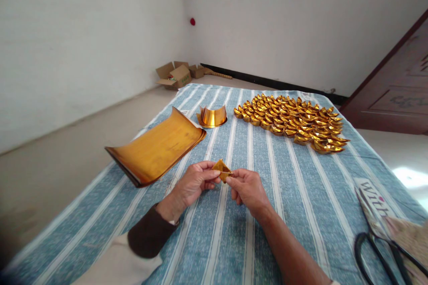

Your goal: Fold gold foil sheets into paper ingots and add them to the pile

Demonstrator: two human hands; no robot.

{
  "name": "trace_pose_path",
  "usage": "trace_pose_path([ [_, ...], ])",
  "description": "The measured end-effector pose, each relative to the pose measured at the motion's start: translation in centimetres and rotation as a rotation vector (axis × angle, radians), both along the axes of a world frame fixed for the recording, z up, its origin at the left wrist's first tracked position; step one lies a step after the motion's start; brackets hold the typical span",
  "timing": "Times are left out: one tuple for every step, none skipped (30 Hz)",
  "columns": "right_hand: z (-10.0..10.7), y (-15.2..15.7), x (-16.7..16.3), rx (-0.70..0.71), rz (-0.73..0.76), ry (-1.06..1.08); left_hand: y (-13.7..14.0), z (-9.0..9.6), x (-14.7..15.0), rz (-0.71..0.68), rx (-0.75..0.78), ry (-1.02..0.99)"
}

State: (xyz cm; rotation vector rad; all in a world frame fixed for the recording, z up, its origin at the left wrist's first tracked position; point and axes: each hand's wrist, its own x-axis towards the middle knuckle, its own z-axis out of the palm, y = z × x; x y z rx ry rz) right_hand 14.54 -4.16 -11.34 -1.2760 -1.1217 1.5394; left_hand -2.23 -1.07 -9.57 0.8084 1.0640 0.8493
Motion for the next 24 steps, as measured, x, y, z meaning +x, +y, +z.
trace_pose_path([
  [-0.01, 0.0, 0.01, 0.003, 0.002, -0.001, 0.01, 0.03, -0.06, -0.013, 0.003, 0.0],
  [-0.01, 0.0, 0.02, 0.006, 0.004, -0.002, 0.0, 0.07, -0.11, -0.026, 0.002, -0.002],
  [-0.02, 0.0, 0.03, 0.009, 0.004, -0.001, -0.01, 0.11, -0.15, -0.036, -0.002, -0.006],
  [-0.02, -0.02, 0.04, 0.012, 0.004, 0.001, -0.03, 0.16, -0.18, -0.047, -0.009, -0.008],
  [-0.02, -0.03, 0.05, 0.015, 0.002, 0.003, -0.05, 0.2, -0.2, -0.058, -0.017, -0.009],
  [-0.03, -0.05, 0.05, 0.019, 0.002, 0.005, -0.07, 0.24, -0.21, -0.068, -0.027, -0.01],
  [-0.03, -0.07, 0.05, 0.023, 0.002, 0.005, -0.09, 0.27, -0.21, -0.074, -0.037, -0.01],
  [-0.03, -0.08, 0.05, 0.027, 0.003, 0.005, -0.1, 0.3, -0.21, -0.077, -0.046, -0.011],
  [-0.03, -0.09, 0.05, 0.03, 0.003, 0.005, -0.11, 0.31, -0.21, -0.077, -0.054, -0.012],
  [-0.02, -0.1, 0.05, 0.033, 0.003, 0.004, -0.11, 0.32, -0.2, -0.077, -0.06, -0.015],
  [-0.02, -0.1, 0.05, 0.036, 0.002, 0.004, -0.11, 0.32, -0.2, -0.077, -0.062, -0.017],
  [-0.01, -0.09, 0.07, 0.039, 0.004, 0.004, -0.11, 0.31, -0.2, -0.079, -0.062, -0.019],
  [0.0, -0.08, 0.09, 0.043, 0.006, 0.007, -0.11, 0.29, -0.19, -0.08, -0.058, -0.021],
  [0.01, -0.07, 0.13, 0.046, 0.01, 0.01, -0.11, 0.26, -0.19, -0.078, -0.052, -0.023],
  [0.01, -0.06, 0.18, 0.049, 0.013, 0.011, -0.13, 0.22, -0.18, -0.075, -0.044, -0.024],
  [0.01, -0.05, 0.23, 0.054, 0.016, 0.009, -0.14, 0.18, -0.16, -0.071, -0.036, -0.026],
  [0.0, -0.04, 0.29, 0.061, 0.013, 0.007, -0.17, 0.13, -0.15, -0.068, -0.026, -0.028],
  [-0.02, -0.04, 0.34, 0.071, 0.006, 0.003, -0.19, 0.08, -0.14, -0.067, -0.013, -0.03],
  [-0.05, -0.04, 0.38, 0.083, -0.006, -0.001, -0.21, 0.02, -0.13, -0.069, 0.001, -0.031],
  [-0.08, -0.05, 0.41, 0.097, -0.018, -0.004, -0.24, -0.03, -0.13, -0.071, 0.017, -0.033],
  [-0.1, -0.06, 0.43, 0.112, -0.031, -0.005, -0.26, -0.09, -0.14, -0.073, 0.033, -0.036],
  [-0.12, -0.08, 0.44, 0.126, -0.042, -0.007, -0.27, -0.15, -0.15, -0.075, 0.049, -0.04],
  [-0.12, -0.1, 0.44, 0.138, -0.051, -0.01, -0.29, -0.2, -0.16, -0.078, 0.062, -0.044],
  [-0.12, -0.13, 0.44, 0.146, -0.057, -0.013, -0.29, -0.24, -0.18, -0.081, 0.072, -0.05],
])
